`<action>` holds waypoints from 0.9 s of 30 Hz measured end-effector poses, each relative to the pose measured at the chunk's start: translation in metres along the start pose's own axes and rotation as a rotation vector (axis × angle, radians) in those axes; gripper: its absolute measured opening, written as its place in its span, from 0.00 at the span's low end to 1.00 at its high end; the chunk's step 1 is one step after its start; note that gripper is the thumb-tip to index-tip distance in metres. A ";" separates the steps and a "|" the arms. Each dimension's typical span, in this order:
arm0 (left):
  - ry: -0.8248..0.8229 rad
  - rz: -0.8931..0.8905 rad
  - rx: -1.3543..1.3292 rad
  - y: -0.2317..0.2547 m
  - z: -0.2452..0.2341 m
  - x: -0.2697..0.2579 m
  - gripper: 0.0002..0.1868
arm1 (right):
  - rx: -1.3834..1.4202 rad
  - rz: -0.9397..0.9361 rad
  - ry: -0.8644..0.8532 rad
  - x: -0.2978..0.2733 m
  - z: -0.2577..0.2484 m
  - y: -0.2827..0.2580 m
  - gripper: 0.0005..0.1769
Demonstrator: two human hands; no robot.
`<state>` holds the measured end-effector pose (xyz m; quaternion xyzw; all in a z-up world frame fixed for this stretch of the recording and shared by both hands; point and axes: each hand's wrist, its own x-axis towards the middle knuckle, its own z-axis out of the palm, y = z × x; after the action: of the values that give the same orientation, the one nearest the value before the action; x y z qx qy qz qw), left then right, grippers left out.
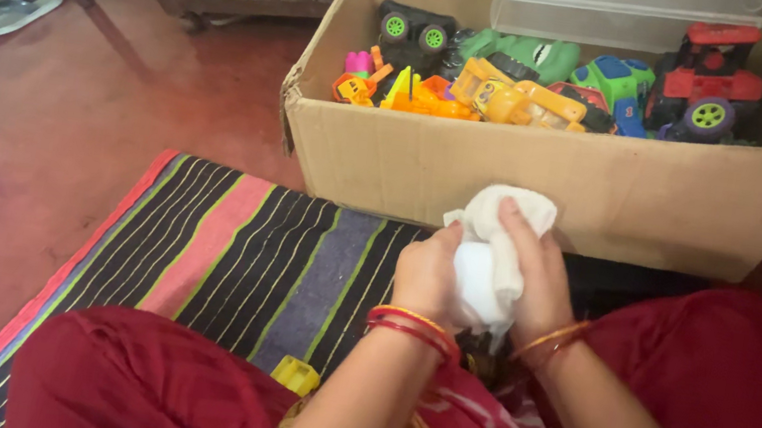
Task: The person sits on a mat and sorts various toys from a pile into a cardboard box. They handle items such as a green mask, toy vehicles, and pop-it toys, placing them into the box. Later, they wipe a yellow toy excavator with a white cloth.
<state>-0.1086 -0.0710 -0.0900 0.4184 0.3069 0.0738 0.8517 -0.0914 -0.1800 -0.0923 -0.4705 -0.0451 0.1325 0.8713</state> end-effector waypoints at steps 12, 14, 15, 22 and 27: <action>-0.281 0.107 0.356 0.017 0.009 -0.022 0.46 | -0.978 -0.626 0.013 -0.012 0.006 0.012 0.22; -0.028 0.284 1.119 0.025 0.009 -0.043 0.47 | -0.523 -0.168 -0.080 0.015 -0.010 0.009 0.17; -0.017 0.342 1.147 0.030 0.013 -0.051 0.45 | -0.290 0.056 -0.127 0.024 -0.016 0.010 0.19; 0.129 0.675 0.580 0.036 0.024 -0.060 0.33 | 0.418 0.462 -0.241 0.014 -0.024 0.011 0.19; 0.217 0.610 0.335 0.038 0.010 -0.037 0.32 | 0.329 0.297 -0.007 0.008 0.003 -0.005 0.16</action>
<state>-0.1276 -0.0677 -0.0390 0.6140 0.2644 0.3173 0.6726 -0.0837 -0.1777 -0.0867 -0.3231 0.0437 0.2664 0.9071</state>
